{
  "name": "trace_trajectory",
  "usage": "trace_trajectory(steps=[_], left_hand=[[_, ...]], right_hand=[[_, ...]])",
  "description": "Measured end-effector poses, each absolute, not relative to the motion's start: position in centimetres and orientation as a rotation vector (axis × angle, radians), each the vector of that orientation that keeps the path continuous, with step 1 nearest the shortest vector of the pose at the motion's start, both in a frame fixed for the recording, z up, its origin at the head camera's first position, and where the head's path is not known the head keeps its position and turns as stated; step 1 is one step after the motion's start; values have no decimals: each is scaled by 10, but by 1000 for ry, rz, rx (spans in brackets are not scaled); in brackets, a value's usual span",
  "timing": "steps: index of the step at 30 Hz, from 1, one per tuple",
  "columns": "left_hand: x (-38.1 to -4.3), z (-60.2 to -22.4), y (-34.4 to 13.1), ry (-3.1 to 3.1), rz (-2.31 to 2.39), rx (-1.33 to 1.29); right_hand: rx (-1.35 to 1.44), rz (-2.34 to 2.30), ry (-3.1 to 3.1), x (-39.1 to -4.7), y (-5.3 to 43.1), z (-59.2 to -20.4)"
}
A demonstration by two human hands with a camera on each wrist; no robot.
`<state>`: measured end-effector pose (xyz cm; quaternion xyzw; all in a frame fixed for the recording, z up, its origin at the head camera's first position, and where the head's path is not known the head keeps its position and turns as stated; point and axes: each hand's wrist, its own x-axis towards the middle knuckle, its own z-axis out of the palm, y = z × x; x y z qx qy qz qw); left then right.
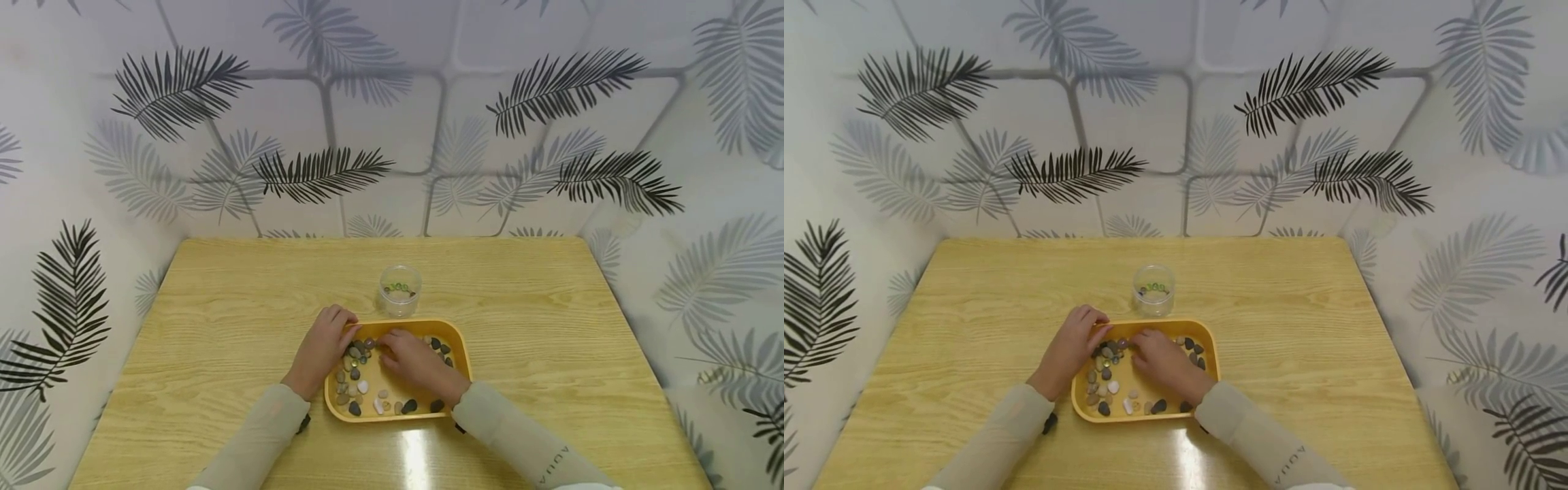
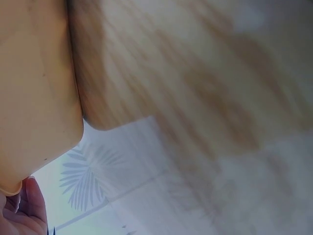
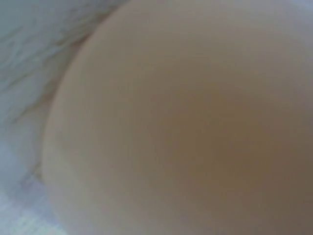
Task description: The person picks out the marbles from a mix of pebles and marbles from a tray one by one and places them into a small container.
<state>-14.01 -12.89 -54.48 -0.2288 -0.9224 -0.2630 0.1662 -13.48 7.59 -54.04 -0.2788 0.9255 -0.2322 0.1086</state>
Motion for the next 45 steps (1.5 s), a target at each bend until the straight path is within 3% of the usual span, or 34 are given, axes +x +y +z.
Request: trace_trajectory(steps=[45], left_hand=[[-141,-545,-129,-2602,-772,-666]], right_hand=[[-746,-834,2723,-133,80,-533]])
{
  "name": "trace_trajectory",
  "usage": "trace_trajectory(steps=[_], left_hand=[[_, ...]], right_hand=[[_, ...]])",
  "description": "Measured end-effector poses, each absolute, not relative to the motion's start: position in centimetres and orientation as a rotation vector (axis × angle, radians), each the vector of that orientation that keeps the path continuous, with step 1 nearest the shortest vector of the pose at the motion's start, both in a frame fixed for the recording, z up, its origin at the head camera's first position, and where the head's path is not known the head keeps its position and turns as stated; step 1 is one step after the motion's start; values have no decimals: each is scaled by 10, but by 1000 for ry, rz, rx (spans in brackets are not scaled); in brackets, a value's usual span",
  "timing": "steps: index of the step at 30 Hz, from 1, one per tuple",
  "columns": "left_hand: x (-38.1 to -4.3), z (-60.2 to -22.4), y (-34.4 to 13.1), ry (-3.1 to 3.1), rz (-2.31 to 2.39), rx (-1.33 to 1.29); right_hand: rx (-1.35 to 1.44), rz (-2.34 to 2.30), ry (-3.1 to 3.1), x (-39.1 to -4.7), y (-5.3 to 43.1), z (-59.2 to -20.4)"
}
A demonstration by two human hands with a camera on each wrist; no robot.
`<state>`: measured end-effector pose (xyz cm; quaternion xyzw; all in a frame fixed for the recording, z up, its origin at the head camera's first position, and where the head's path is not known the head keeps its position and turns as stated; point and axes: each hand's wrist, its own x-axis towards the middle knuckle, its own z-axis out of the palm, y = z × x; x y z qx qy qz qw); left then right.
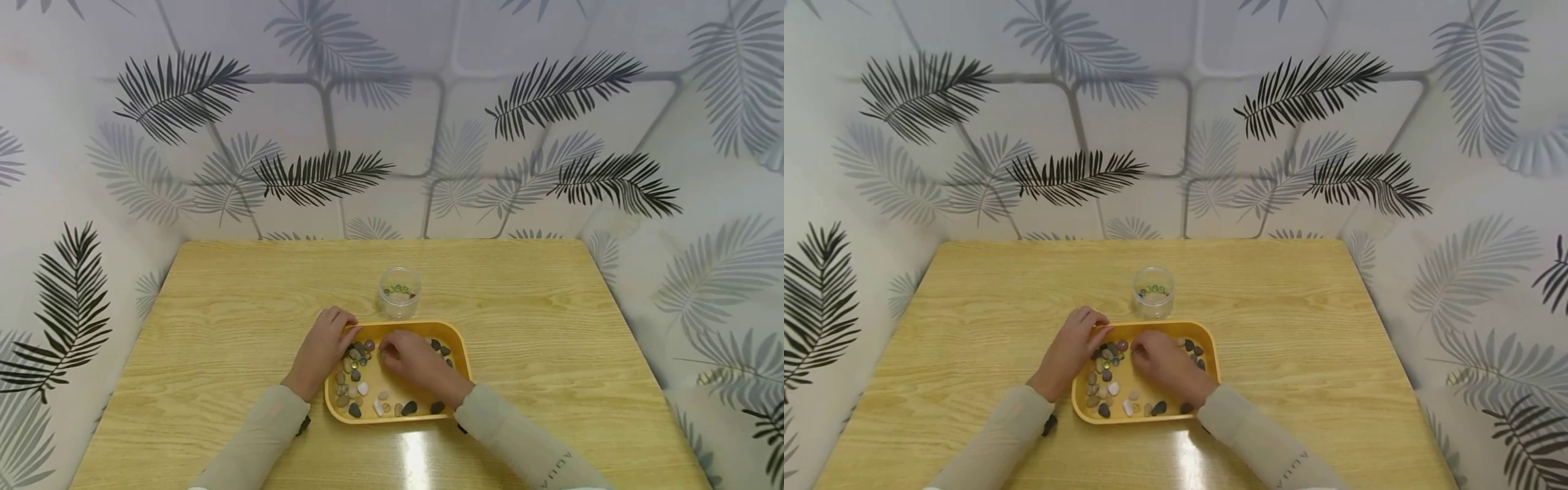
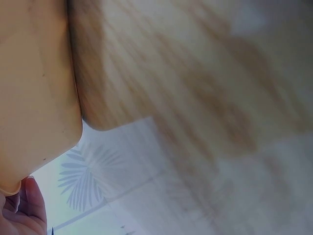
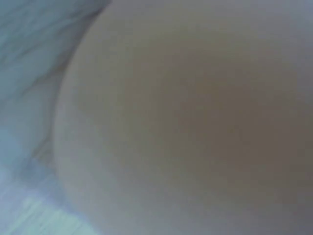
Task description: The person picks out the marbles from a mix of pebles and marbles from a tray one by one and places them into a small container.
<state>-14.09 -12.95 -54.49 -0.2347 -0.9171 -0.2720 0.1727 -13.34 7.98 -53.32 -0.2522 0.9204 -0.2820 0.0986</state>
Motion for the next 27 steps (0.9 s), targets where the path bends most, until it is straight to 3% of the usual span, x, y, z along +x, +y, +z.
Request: trace_trajectory(steps=[27], left_hand=[[-139,-548,-128,-2623,-766,-651]], right_hand=[[-649,-1025,2927,-161,136,-491]])
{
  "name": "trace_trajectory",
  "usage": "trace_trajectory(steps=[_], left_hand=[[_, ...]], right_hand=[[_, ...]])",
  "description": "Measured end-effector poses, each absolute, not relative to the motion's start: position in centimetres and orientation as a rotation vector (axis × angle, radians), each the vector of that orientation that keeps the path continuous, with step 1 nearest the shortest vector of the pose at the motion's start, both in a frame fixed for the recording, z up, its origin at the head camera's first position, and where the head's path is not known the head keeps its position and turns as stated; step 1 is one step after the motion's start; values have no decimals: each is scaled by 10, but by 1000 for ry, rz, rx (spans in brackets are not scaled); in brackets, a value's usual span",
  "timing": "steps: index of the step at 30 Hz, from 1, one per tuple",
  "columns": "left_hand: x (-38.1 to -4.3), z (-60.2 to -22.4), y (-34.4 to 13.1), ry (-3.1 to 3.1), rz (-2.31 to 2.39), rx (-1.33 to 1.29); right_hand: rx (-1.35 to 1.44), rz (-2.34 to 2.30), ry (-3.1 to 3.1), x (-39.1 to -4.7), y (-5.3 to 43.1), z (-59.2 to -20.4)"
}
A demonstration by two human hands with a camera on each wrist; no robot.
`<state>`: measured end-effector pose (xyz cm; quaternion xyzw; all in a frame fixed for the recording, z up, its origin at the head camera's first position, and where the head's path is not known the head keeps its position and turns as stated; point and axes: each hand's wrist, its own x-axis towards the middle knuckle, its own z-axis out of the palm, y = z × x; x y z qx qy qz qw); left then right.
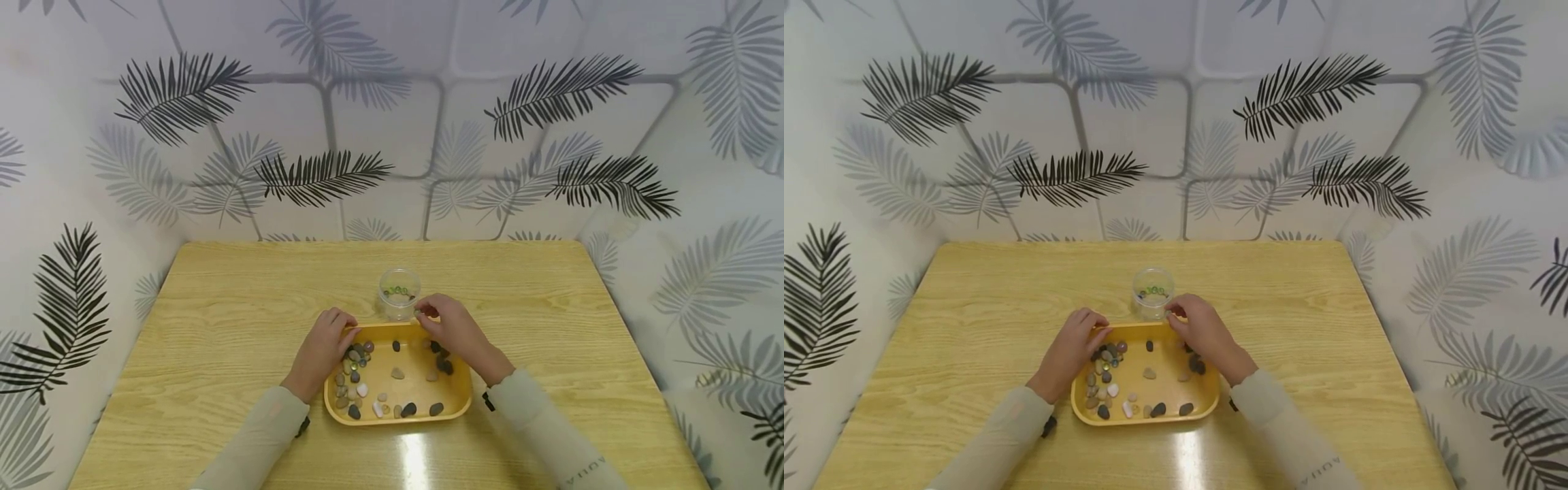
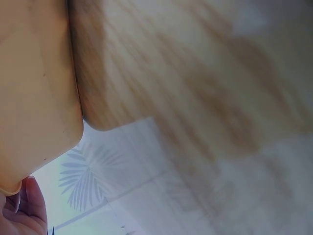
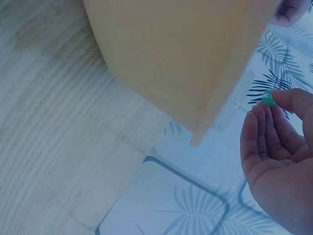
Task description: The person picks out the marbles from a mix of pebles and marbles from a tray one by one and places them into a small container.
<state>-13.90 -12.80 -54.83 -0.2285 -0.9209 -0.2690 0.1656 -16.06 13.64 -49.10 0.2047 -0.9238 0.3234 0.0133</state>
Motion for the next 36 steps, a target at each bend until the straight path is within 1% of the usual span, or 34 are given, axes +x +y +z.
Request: trace_trajectory(steps=[20,36], left_hand=[[-138,-548,-129,-2628,-775,-648],[-138,-546,-129,-2615,-785,-669]], right_hand=[[640,963,-2908,-185,122,-483],[761,836,-2915,-203,111,-484]])
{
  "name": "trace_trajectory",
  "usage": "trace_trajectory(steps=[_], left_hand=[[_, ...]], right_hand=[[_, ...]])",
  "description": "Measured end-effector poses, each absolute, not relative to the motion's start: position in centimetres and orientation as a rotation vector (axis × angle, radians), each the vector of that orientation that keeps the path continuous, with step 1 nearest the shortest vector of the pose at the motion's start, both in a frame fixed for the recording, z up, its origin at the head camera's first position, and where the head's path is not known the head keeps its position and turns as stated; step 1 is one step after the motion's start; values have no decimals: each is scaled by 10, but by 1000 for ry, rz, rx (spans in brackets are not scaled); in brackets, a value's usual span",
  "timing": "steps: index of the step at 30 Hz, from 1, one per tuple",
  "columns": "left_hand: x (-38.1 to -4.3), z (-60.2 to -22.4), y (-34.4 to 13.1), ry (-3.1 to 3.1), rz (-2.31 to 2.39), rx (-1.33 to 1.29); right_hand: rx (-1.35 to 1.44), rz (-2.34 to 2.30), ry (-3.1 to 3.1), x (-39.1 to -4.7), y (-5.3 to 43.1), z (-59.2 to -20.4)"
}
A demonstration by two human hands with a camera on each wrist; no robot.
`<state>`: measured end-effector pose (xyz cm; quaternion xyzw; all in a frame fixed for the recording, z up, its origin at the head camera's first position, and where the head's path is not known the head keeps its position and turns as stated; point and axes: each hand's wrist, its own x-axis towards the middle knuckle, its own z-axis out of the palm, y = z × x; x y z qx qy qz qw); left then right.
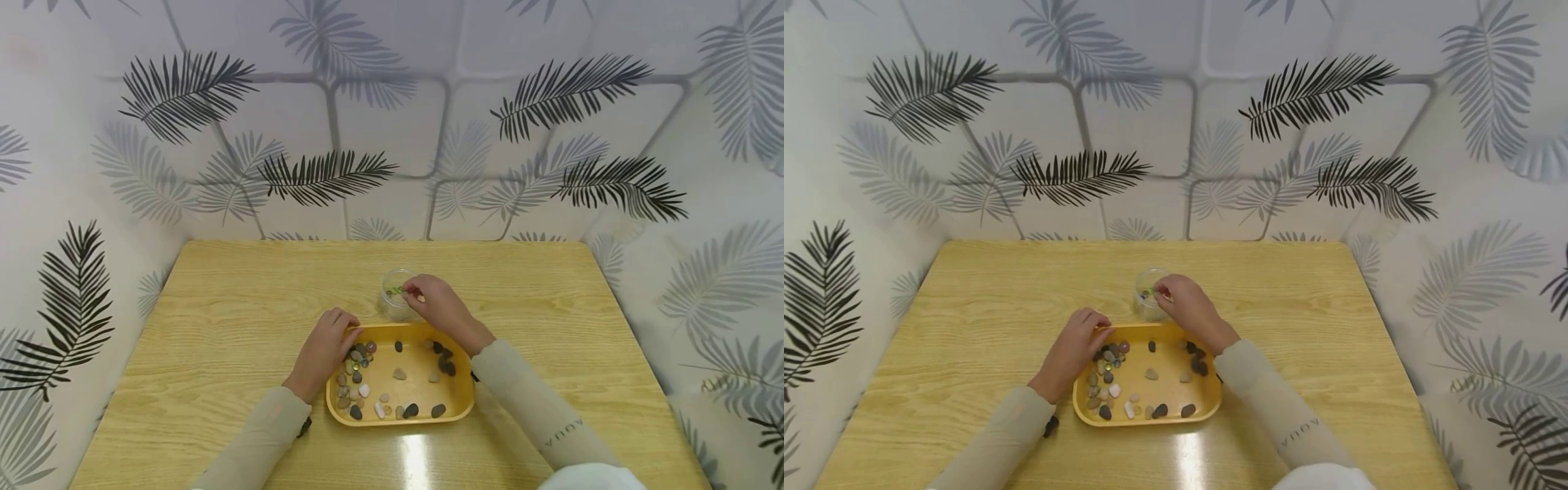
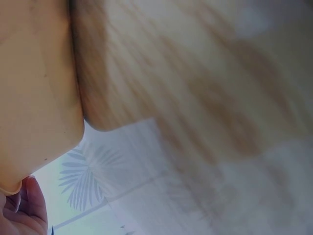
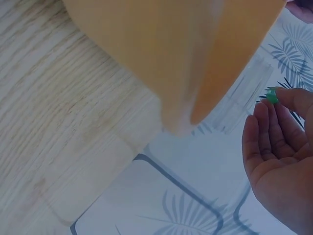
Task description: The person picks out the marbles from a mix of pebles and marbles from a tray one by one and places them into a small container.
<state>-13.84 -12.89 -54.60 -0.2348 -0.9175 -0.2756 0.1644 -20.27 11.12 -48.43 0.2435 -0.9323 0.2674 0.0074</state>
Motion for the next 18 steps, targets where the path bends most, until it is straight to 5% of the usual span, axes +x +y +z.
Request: trace_trajectory(steps=[18], left_hand=[[-139,-547,-129,-2609,-800,-669]], right_hand=[[935,773,-2969,-213,105,-488]])
